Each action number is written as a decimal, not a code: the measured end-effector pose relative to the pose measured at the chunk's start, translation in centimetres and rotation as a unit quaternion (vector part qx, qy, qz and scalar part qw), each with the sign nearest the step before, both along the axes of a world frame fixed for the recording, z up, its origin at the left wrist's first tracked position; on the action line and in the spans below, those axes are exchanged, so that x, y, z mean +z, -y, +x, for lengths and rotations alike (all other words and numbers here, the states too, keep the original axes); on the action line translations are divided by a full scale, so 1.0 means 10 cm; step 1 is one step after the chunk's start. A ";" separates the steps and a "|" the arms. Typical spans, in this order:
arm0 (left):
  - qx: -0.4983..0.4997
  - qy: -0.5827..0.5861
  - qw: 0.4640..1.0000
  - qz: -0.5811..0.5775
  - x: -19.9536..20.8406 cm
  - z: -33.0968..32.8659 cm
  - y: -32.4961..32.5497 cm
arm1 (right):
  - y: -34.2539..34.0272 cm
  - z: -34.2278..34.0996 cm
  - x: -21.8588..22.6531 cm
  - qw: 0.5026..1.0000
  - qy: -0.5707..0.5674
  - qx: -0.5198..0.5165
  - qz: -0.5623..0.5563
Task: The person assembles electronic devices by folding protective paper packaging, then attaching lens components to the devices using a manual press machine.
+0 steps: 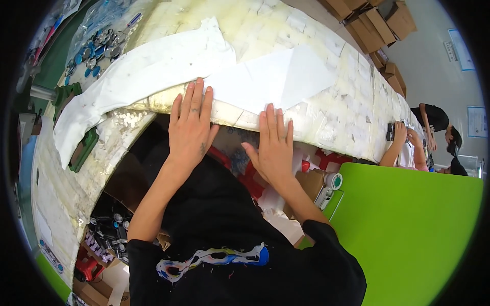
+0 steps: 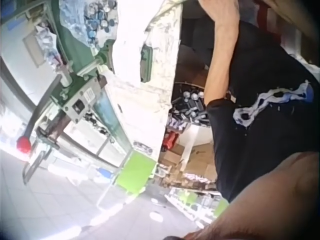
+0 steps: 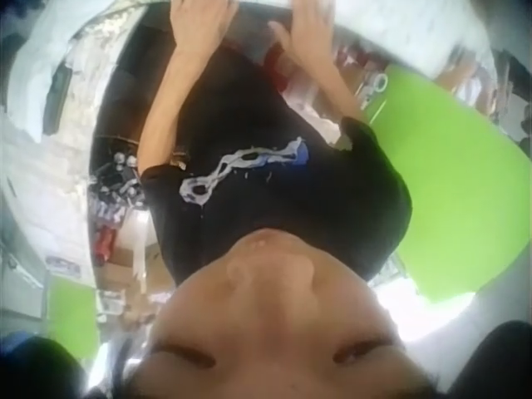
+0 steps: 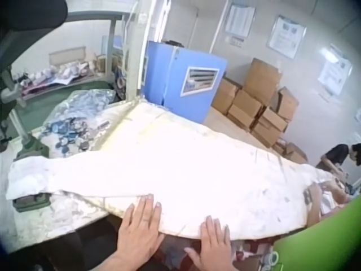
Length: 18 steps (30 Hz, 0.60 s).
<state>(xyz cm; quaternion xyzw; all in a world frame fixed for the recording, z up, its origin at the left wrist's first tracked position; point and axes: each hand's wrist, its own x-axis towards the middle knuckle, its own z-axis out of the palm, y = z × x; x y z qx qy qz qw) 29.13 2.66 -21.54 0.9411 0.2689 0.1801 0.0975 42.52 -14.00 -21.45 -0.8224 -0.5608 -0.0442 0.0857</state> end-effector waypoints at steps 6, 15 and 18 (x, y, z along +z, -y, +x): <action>-0.027 0.049 0.998 0.010 0.05 -0.16 -0.07 | -0.16 0.01 0.18 0.986 -0.004 0.007 0.164; -0.124 0.106 0.986 0.043 0.00 -0.31 -0.20 | -0.28 0.13 -0.11 0.971 -0.046 0.088 0.219; -0.156 0.124 0.978 0.067 0.06 -0.33 -0.22 | -0.30 0.13 -0.15 0.962 -0.049 0.095 0.253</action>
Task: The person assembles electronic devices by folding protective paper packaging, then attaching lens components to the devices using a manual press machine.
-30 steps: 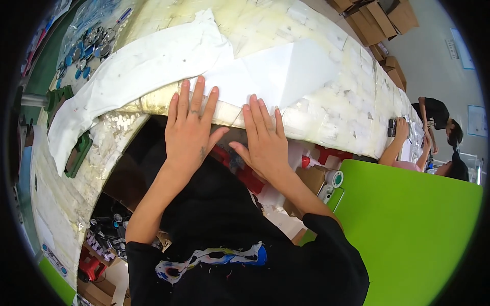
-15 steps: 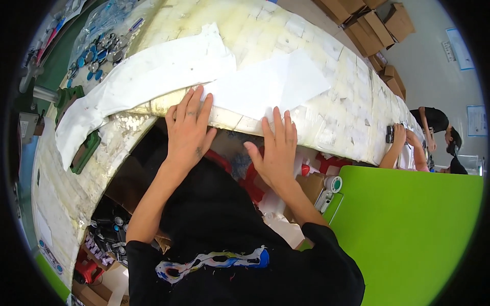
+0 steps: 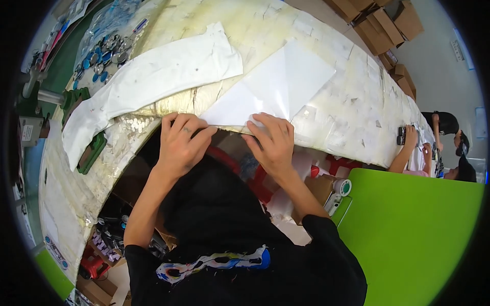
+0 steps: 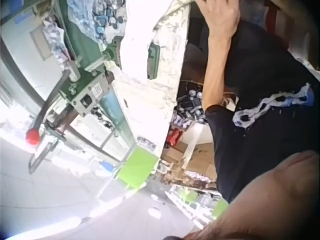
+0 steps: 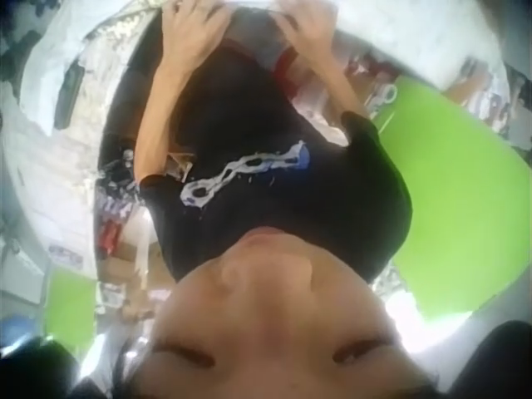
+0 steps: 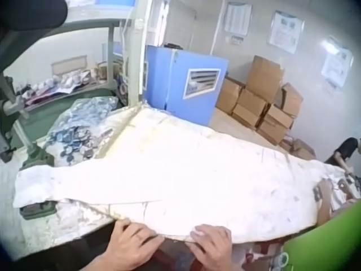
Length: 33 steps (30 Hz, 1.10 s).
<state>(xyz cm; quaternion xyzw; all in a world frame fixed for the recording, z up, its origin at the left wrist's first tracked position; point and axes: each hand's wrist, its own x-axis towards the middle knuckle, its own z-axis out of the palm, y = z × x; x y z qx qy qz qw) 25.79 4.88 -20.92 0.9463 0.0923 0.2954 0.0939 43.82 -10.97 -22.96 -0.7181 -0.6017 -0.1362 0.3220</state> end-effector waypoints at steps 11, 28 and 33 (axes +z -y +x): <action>-0.068 -0.058 0.994 -0.055 0.02 -0.04 -0.16 | 0.00 0.00 -0.02 1.000 -0.016 0.009 0.022; -0.100 0.057 0.993 0.004 0.17 0.01 -0.14 | 0.04 0.05 0.01 0.999 -0.004 0.016 0.032; -0.137 0.066 0.986 -0.073 0.24 -0.03 0.12 | 0.12 0.04 0.02 1.000 -0.021 0.011 0.021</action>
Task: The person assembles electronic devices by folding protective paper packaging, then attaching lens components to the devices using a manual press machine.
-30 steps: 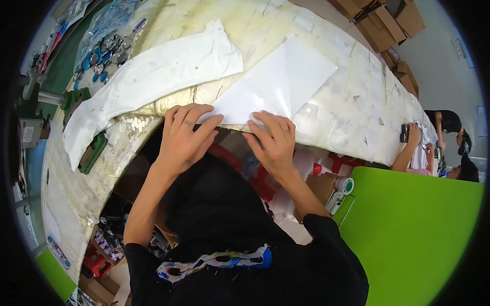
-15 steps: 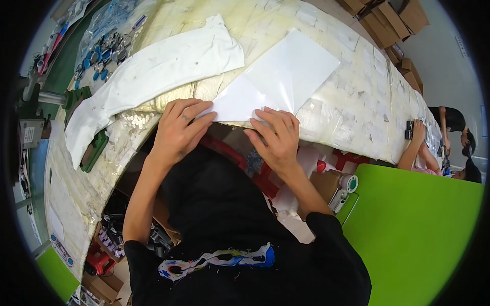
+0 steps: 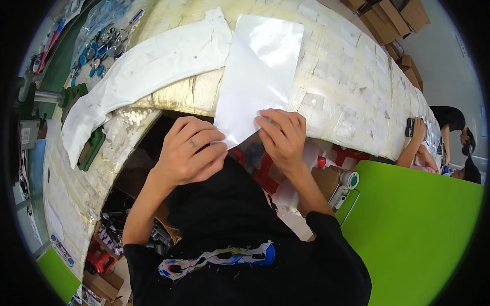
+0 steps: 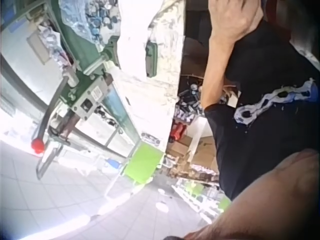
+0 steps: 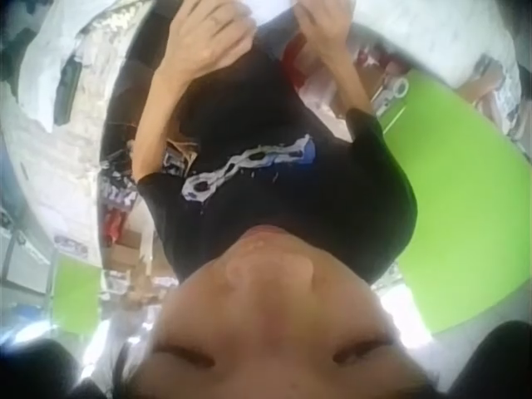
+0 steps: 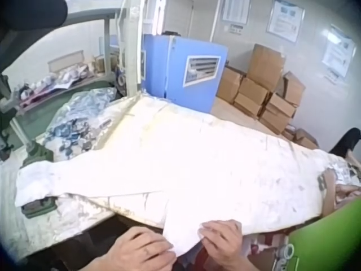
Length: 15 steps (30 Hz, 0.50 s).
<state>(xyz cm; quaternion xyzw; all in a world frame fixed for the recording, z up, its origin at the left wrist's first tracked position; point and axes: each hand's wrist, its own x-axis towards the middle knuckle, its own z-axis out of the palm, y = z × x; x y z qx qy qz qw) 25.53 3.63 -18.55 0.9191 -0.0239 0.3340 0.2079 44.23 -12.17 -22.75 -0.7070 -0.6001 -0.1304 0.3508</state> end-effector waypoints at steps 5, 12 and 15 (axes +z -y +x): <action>0.013 -0.071 0.997 -0.016 -0.01 0.12 -0.10 | -0.01 0.11 0.02 0.999 0.006 0.046 0.017; -0.002 -0.071 0.996 -0.059 -0.21 0.23 -0.17 | -0.01 0.20 0.07 0.999 -0.013 0.051 0.002; 0.011 -0.062 0.997 -0.046 -0.20 0.24 -0.17 | 0.02 0.29 0.10 0.999 -0.010 0.029 -0.020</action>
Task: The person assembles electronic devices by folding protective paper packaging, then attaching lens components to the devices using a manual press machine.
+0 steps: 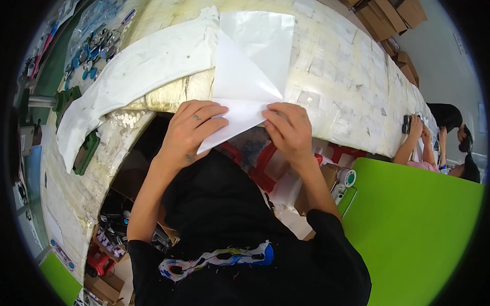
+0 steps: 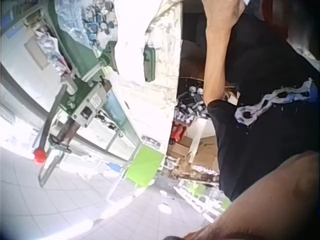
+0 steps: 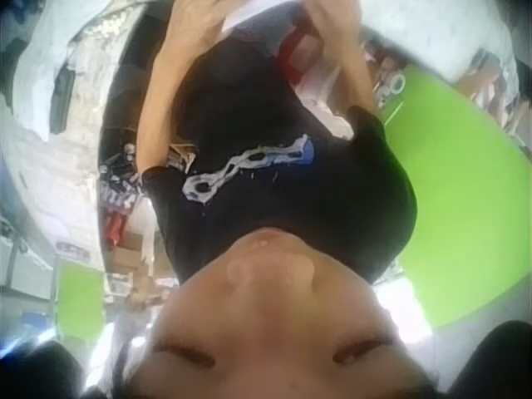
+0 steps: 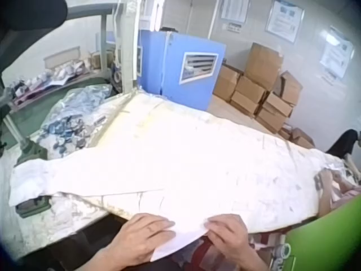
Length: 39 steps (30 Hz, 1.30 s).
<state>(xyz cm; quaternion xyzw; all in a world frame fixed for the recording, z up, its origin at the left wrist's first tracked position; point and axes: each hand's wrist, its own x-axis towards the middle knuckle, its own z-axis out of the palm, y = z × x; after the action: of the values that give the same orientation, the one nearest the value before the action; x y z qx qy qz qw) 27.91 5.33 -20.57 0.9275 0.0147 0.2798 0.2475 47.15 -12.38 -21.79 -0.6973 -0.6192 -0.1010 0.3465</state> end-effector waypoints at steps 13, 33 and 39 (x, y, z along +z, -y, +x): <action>0.178 0.015 0.975 -0.136 0.07 0.24 0.09 | -0.03 0.06 0.17 0.975 -0.194 -0.090 -0.068; 0.191 -0.067 0.964 -0.174 0.15 0.35 0.10 | -0.08 -0.03 0.26 0.959 -0.229 -0.131 -0.104; 0.204 -0.017 0.970 -0.133 0.08 0.37 0.11 | -0.08 -0.04 0.25 0.959 -0.226 -0.136 -0.100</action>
<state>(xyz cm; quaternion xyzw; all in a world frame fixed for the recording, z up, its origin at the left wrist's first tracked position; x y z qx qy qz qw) 31.62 4.23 -19.74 0.8683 0.2452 0.3044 0.3056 46.75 -11.55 -19.27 -0.8108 -0.4307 0.0756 0.3891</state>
